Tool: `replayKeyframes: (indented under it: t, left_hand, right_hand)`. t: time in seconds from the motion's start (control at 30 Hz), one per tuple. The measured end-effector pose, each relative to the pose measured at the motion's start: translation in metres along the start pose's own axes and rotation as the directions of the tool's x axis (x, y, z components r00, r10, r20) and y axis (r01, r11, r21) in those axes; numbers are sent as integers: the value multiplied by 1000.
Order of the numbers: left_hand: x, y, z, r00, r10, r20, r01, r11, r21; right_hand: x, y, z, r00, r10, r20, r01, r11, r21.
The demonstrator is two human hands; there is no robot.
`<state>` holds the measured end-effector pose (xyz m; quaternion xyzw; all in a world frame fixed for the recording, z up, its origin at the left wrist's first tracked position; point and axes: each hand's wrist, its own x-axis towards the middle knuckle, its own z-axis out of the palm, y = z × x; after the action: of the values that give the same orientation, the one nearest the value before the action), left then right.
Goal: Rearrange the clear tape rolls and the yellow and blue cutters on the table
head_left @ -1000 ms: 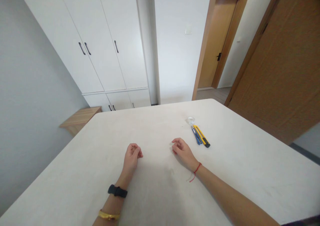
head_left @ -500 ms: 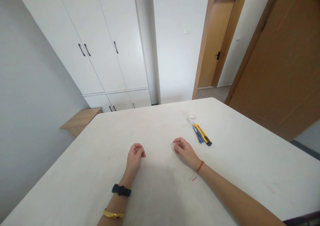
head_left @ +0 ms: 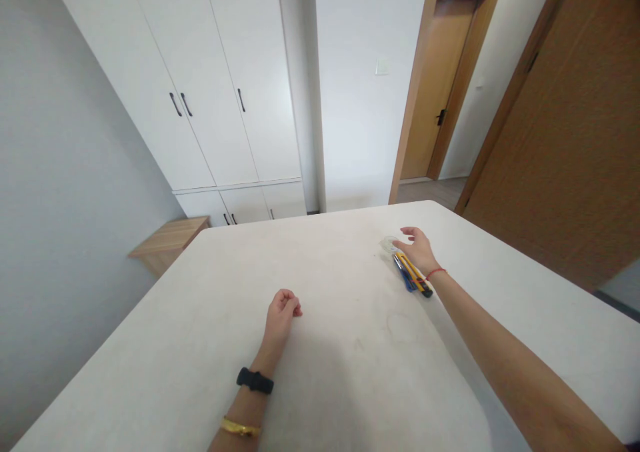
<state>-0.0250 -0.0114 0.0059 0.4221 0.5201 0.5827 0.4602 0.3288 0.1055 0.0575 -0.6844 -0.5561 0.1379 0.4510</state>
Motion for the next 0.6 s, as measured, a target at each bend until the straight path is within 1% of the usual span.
replayKeyframes:
  t: [0.1,0.2,0.27,0.37,0.47,0.6]
  left_hand:
    - [0,2,2,1000,0,-5,0,1000,12]
    - [-1,3,3,1000,7,-10,-7,1000,4]
    - [-1,4,4,1000,9,-8,-9,1000,-5]
    - [-1,4,4,1000,2,-7,-2,1000,-8]
    - [-2,5,5,1000,-1,-6,1,1000,-3]
    - [-2,6,5,1000,-5,-1,5,1000,4]
  right_hand:
    - [20,13,4,995,60,85,-36,966,-257]
    - [24,20,17,981,80,174,-8,924,-382]
    - [23,20,26,974,100,202,-3,902,-433]
    - [21,14,36,964,168,206,-45,867,-496]
    - [20,10,41,957,217,195,-86,848,-523]
    - [22,13,44,955,227,190,-95,842,-531]
